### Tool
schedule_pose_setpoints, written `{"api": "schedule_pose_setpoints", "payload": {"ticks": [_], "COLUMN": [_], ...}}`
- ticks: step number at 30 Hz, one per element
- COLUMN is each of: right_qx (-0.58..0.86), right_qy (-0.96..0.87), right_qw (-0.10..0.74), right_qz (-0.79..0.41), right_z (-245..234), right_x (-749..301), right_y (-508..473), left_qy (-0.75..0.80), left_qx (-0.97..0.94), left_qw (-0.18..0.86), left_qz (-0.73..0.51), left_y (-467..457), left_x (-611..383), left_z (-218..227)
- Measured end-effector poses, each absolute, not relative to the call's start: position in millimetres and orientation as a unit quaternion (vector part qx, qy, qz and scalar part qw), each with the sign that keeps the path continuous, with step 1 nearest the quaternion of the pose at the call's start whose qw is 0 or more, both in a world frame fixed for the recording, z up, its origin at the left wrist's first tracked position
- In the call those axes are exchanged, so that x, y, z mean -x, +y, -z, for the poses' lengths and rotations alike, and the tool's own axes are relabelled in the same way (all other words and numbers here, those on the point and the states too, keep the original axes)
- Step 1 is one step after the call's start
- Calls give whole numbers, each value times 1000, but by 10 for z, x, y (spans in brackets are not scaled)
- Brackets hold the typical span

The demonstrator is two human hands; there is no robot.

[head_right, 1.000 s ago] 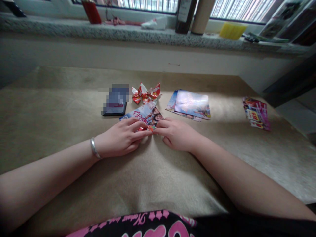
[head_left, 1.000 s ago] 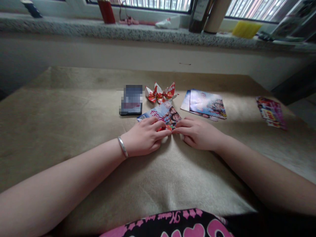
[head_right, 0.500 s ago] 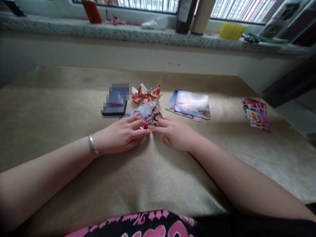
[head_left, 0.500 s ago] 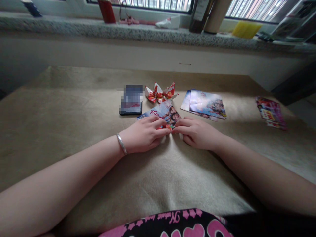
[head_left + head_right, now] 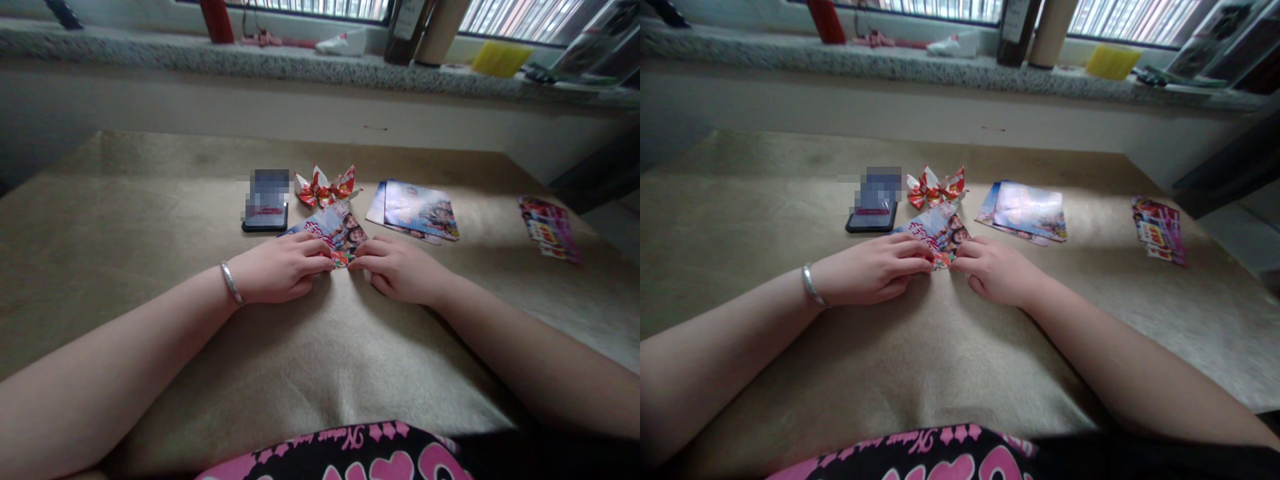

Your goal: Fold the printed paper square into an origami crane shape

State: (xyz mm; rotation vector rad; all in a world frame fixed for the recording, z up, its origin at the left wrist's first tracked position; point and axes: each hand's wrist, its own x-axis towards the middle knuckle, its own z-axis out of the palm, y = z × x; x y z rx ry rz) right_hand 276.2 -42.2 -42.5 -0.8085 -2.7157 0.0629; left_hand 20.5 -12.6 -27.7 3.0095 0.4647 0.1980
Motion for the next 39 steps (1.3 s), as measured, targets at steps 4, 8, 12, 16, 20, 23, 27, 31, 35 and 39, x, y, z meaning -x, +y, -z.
{"api": "schedule_pose_setpoints", "payload": {"ticks": [4,8,12,16,20,23,27,31,35,39], "right_qx": [281,281,279,276,278,282,283,284,282,279], "right_qy": [-947,-947,-948,-948,-949,-948,-947,-948,-948,-948], "right_qw": [154,154,152,156,151,149,151,144,146,153], "right_qz": [-23,-16,-12,-6,4,11,15,19,22,25], "right_z": [439,440,438,440,435,426,419,428,427,406], "right_x": [-2776,-2788,-2797,-2806,-2821,-2832,-2840,-2845,-2839,-2849], "right_y": [-422,-424,-422,-419,-422,-429,-433,-428,-428,-440], "left_qy": [137,131,125,122,134,134,133,138,146,154], "left_qx": [-985,-985,-984,-984,-982,-982,-983,-984,-984,-984], "left_qw": [73,85,97,109,118,123,117,98,85,80], "left_qz": [-75,-76,-76,-73,-66,-55,-52,-55,-51,-41], "left_y": [-92,-86,-75,-66,-64,-53,-34,-27,-28,-49], "left_x": [-170,-153,-140,-130,-124,-111,-87,-66,-38,-28], "left_z": [235,212,208,199,175,152,133,134,139,108]}}
